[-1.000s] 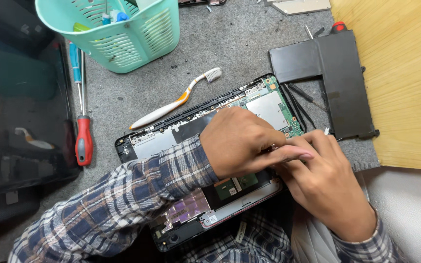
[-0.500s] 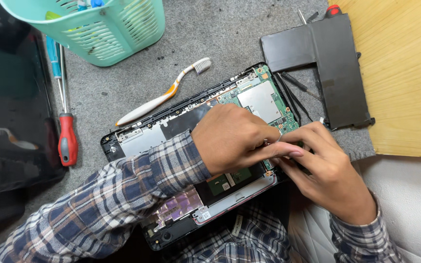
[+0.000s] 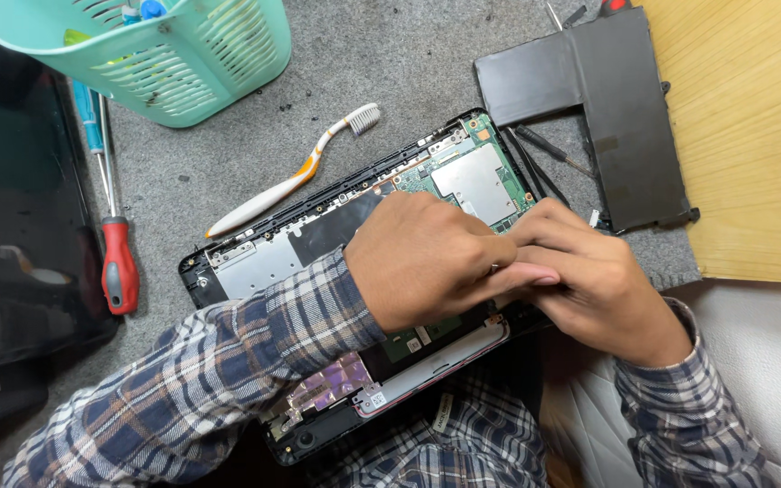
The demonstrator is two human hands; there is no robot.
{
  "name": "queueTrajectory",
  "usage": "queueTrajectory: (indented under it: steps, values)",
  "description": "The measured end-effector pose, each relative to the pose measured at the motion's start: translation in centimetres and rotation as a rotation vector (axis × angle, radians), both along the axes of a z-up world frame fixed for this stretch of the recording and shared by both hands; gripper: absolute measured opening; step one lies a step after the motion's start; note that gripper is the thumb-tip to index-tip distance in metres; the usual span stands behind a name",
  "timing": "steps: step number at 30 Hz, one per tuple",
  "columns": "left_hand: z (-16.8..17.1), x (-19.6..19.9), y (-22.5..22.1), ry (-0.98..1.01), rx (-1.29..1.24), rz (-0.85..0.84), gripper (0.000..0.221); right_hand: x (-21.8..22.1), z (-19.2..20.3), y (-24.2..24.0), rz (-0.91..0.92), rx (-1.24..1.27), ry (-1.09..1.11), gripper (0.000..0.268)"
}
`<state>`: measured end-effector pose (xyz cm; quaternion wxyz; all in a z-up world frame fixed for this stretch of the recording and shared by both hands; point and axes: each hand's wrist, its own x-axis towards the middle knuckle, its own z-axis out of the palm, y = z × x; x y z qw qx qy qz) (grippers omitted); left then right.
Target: The person uses a red plastic spudger to carefully pry and disconnect ribbon cables and connectors on a laptop motherboard. They work on multiple connection points across the board, lifting and separating components without fully removing them.
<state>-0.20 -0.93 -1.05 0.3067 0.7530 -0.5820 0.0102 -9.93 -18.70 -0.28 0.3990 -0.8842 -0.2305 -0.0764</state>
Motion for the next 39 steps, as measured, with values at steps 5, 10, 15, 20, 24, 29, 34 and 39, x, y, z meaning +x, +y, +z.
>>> queueTrajectory:
  steps: [5, 10, 15, 20, 24, 29, 34, 39]
  values:
    - [0.1, -0.3, 0.0, -0.024, -0.058, -0.002, 0.048, 0.0, -0.1, 0.1, -0.017, 0.04, -0.046, 0.017]
    - [0.5, -0.4, 0.1, -0.01, -0.057, 0.001, 0.047, -0.2, -0.2, 0.0, -0.022, 0.051, -0.047, 0.019]
    - [0.3, -0.5, 0.0, -0.01, -0.026, -0.003, 0.052, -0.4, -0.6, 0.2, -0.028, 0.089, -0.046, 0.014]
    - [0.0, -0.6, -0.1, -0.061, 0.001, 0.027, 0.053, -0.5, -0.5, 0.4, -0.037, 0.074, -0.046, 0.016]
    - [0.2, -0.9, 0.0, -0.072, -0.041, 0.032, 0.054, -0.5, -0.2, 0.5, -0.048, 0.066, -0.085, 0.017]
    - [0.0, -0.8, -0.1, -0.057, -0.039, 0.032, 0.053, -0.5, -0.4, 0.3, -0.043, 0.068, -0.069, 0.017]
    - [-0.5, -0.9, -0.2, -0.082, -0.062, 0.027, 0.05, -0.7, -0.6, 0.3, -0.045, 0.075, -0.07, 0.018]
    - [-0.7, -1.0, -0.4, -0.083, -0.152, 0.045, 0.048, -0.7, -0.7, 0.6, -0.079, 0.092, -0.086, 0.012]
